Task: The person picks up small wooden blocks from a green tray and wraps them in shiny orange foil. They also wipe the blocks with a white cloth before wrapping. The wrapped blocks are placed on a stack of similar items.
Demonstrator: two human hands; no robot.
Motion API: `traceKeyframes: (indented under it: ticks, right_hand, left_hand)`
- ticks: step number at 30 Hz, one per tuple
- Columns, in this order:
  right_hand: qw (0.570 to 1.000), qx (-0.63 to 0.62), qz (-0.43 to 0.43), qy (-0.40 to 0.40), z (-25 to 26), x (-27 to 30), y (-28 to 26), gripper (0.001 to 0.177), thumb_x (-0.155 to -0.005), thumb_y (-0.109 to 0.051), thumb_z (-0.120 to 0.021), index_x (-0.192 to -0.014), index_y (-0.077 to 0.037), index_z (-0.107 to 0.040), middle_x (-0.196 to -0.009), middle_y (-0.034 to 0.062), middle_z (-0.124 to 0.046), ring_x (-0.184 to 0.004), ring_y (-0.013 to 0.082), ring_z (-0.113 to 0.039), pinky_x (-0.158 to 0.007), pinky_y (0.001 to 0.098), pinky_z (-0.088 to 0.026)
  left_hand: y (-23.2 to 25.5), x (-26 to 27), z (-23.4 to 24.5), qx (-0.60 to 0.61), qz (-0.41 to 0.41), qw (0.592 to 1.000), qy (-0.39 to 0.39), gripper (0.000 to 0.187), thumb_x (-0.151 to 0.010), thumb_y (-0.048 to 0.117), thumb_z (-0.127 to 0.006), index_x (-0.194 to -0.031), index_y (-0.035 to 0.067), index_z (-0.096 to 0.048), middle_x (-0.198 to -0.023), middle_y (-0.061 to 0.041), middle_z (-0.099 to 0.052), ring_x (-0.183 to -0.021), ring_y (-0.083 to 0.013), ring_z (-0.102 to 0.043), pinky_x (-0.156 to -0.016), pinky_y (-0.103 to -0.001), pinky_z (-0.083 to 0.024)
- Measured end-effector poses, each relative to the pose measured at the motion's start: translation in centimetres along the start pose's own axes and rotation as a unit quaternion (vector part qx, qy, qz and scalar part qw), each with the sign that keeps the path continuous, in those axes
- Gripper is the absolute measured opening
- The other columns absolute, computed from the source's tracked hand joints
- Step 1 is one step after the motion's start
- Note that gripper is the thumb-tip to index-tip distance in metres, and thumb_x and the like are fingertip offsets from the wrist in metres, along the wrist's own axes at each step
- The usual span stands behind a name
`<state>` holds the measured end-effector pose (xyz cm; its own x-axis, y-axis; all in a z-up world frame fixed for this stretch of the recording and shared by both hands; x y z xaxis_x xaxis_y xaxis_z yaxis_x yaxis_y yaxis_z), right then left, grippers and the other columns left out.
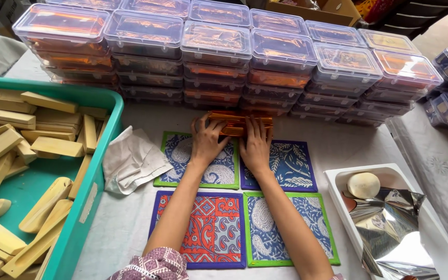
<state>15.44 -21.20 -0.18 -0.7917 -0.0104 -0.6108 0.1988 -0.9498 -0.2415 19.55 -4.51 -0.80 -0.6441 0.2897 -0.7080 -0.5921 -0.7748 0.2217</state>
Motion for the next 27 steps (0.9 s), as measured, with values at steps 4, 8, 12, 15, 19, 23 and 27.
traceKeyframes:
  ticks: [4,8,12,15,19,23,27]
  right_hand:
    - [1.0,0.016,0.017,0.009,-1.5,0.5,0.3,0.053,-0.096,-0.019,-0.064,-0.146,-0.007,-0.052,-0.145,0.0109,-0.057,-0.141,0.0325,-0.046,-0.121,0.0549,-0.027]
    - [0.998,0.019,0.043,0.04,-0.3,0.1,-0.4,0.05,-0.092,-0.017,-0.063,-0.14,-0.005,-0.057,-0.139,0.012,-0.062,-0.134,0.0327,-0.051,-0.117,0.051,-0.033]
    - [0.997,0.047,0.054,0.041,0.3,0.5,-1.0,0.044,-0.092,-0.016,-0.064,-0.135,-0.007,-0.064,-0.132,0.0088,-0.065,-0.124,0.0287,-0.055,-0.109,0.0478,-0.037]
    - [0.994,0.064,0.06,0.057,0.4,0.6,-0.9,0.04,-0.093,-0.017,-0.064,-0.132,-0.006,-0.065,-0.13,0.0088,-0.065,-0.124,0.0275,-0.056,-0.111,0.0479,-0.037]
    - [0.994,0.081,0.054,0.045,0.6,0.5,-1.4,0.044,-0.088,-0.021,-0.067,-0.129,-0.006,-0.064,-0.129,0.0102,-0.065,-0.124,0.0284,-0.056,-0.112,0.0503,-0.035]
    - [0.993,0.06,0.061,0.075,1.1,0.2,-1.3,0.045,-0.087,-0.025,-0.069,-0.128,-0.007,-0.064,-0.128,0.012,-0.064,-0.124,0.0312,-0.055,-0.108,0.0501,-0.036]
    - [0.993,0.026,0.049,0.105,1.1,0.6,-1.3,0.043,-0.092,-0.03,-0.07,-0.127,-0.008,-0.064,-0.124,0.013,-0.063,-0.123,0.0325,-0.054,-0.104,0.0494,-0.04]
  left_hand:
    - [0.0,0.1,-0.2,-0.007,-0.005,1.0,-0.003,0.053,-0.079,0.039,-0.086,-0.123,0.012,-0.072,-0.124,-0.003,-0.07,-0.137,-0.0292,-0.042,-0.118,-0.057,-0.025]
    - [0.1,0.0,-0.4,-0.023,-0.005,1.0,0.004,0.057,-0.078,0.039,-0.085,-0.126,0.012,-0.072,-0.125,-0.004,-0.07,-0.137,-0.0295,-0.042,-0.117,-0.056,-0.026]
    - [0.2,0.6,0.1,-0.031,-0.002,1.0,0.0,0.058,-0.079,0.04,-0.085,-0.129,0.015,-0.07,-0.128,-0.003,-0.068,-0.138,-0.0275,-0.042,-0.118,-0.054,-0.028]
    - [0.3,0.3,0.1,-0.031,-0.011,0.999,0.003,0.065,-0.078,0.047,-0.083,-0.133,0.016,-0.067,-0.132,-0.003,-0.065,-0.138,-0.0265,-0.043,-0.118,-0.053,-0.028]
    - [0.7,-0.5,0.8,-0.057,-0.026,0.998,-0.028,0.08,-0.074,0.058,-0.079,-0.138,0.013,-0.062,-0.134,-0.012,-0.058,-0.132,-0.029,-0.042,-0.108,-0.056,-0.028]
    - [0.8,-2.2,6.8,-0.089,-0.067,0.994,-0.016,0.07,-0.079,0.054,-0.076,-0.136,0.014,-0.062,-0.134,-0.011,-0.058,-0.132,-0.0274,-0.044,-0.107,-0.054,-0.031]
    - [0.1,-3.2,16.3,-0.131,-0.14,0.98,-0.046,0.043,-0.089,0.042,-0.074,-0.124,0.017,-0.067,-0.124,-0.005,-0.063,-0.122,-0.0228,-0.054,-0.103,-0.044,-0.04]
Point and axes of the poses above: each hand's wrist, its own x-axis away from the middle knuckle, its own z-axis out of the back of the hand, y = z × x, the point moved 3 cm from there along -x, towards the middle knuckle
